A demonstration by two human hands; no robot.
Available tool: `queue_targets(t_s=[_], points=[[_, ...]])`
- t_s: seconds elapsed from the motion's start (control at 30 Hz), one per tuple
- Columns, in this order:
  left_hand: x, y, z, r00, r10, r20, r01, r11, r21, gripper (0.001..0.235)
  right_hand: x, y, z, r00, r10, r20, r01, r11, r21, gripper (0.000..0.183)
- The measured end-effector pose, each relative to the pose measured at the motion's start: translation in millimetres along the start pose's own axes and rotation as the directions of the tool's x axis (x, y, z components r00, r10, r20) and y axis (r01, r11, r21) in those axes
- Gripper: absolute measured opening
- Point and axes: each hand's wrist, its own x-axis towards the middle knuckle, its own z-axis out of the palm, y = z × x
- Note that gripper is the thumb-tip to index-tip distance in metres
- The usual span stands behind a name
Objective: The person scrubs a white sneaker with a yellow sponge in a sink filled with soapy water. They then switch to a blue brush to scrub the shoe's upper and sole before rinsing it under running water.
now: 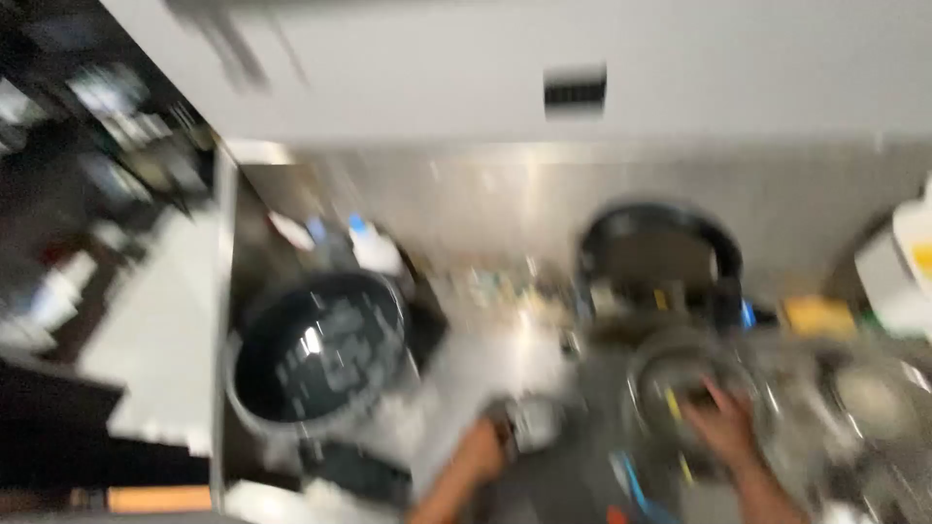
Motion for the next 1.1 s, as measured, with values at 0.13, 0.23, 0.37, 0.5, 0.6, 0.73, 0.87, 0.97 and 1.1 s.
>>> queue_targets(t_s=[0.13,0.23,0.37,0.5,0.6,0.73,0.87,0.97,1.1], points=[[2.5,-17.6,11.9,0.997,0.006,0.073,0.0,0.997,-0.078,0.02,2.2,-45.3,-7.4,0.798,0.463,0.385,-0.262,0.842,-0.471,0.066],[-8.6,-17.3,4.1,0.998,0.057,0.041,-0.062,0.99,0.126,0.041,-0.2,-90.0,-22.1,0.918,0.269,0.292,-0.193,0.945,-0.263,0.037],[-50.7,8.6,-18.3,0.975,0.192,-0.113,-0.18,0.978,0.107,0.033,-4.8,-110.6,-21.6,0.868,0.416,0.271,-0.332,0.892,-0.306,0.076],[-61.8,11.3,-34.2,0.981,0.178,-0.074,-0.189,0.964,-0.186,0.048,-35.6,-188.9,8.6,0.97,-0.238,0.038,0.223,0.947,0.232,0.051],[-67.6,30.2,-48.6,0.986,0.163,0.042,-0.143,0.941,-0.306,0.076,-96.0,-294.3,75.3,0.905,-0.397,0.155,0.326,0.879,0.348,0.028],[-91.0,75.5,-98.0,0.97,0.193,0.145,-0.143,0.943,-0.299,0.049,-84.2,-250.5,110.6,0.869,-0.253,0.425,0.175,0.961,0.214,0.065],[-53.0,10.5,-42.5,0.979,0.117,0.168,-0.057,0.944,-0.326,0.06,-75.5,-277.2,108.0,0.926,-0.15,0.347,0.149,0.988,0.03,0.047],[-30.6,-6.4,-22.3,0.983,0.12,0.138,-0.074,0.95,-0.302,0.07,-74.0,-234.0,140.4,0.896,-0.174,0.41,0.148,0.985,0.094,0.035],[-32.2,-4.3,-13.8,0.981,0.178,0.075,-0.155,0.957,-0.245,0.07,-52.2,-246.4,103.5,0.909,-0.197,0.367,0.308,0.91,-0.277,0.031]])
